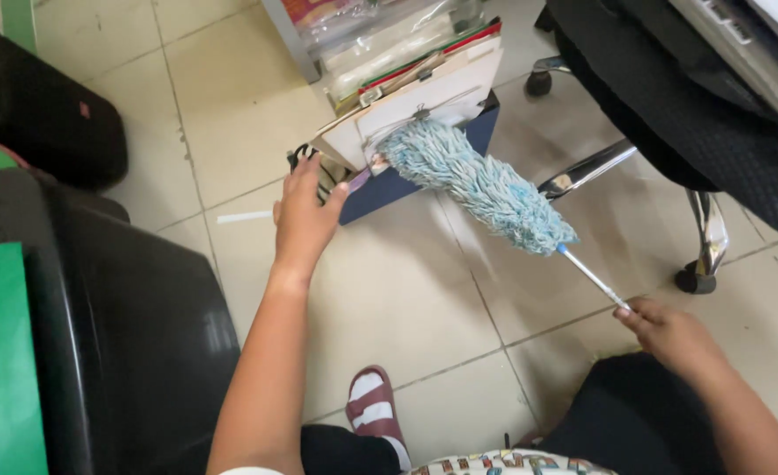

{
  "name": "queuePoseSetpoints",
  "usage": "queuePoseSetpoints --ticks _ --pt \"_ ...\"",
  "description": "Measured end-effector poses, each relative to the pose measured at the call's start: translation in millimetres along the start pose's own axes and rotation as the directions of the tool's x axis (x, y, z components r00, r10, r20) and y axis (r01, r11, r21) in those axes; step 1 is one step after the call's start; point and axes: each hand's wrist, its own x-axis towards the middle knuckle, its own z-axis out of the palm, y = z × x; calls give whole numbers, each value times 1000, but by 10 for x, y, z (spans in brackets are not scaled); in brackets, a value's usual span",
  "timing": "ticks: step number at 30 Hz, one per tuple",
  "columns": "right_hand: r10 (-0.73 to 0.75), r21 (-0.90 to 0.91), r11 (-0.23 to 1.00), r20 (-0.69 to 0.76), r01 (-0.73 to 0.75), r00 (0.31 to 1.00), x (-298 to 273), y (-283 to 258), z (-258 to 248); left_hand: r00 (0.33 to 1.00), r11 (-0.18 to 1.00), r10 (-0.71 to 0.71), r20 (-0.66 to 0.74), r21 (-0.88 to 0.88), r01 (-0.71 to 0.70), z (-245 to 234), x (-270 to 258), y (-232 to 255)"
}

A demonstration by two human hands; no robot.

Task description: The person organizes files and folders on a chair, then wipes a white cabinet surface with a pink cloth. They move a bouquet of artificial flowers and a party hat to the floor, then use a duster to clean the floor and a file holder.

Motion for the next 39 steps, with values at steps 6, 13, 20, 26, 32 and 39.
queuePoseSetpoints --ticks 6,13,20,26,32,39 --pt "-201 -103 977 -124 189 972 604 347 -8 1000 998 10 -29 -66 -12 54 -128 -283" --pt "-420 -152 896 18 417 908 991 -1082 -116 1000 1000 -6 25 21 6 266 226 350" --pt "-519 -314 831 -144 459 842 1347 -320 140 937 775 -306 -167 -615 144 957 1059 -609" --pt "-326 -162 937 -77 311 942 962 30 208 870 294 -483 98 -918 267 1247 1262 -177" --pt "-415 -117 903 7 413 910 905 -263 255 967 565 -254 -11 -813 139 1397 1264 461" --pt "-437 -257 860 73 440 897 876 -1740 24 973 635 -230 -35 -763 122 846 1064 -175"
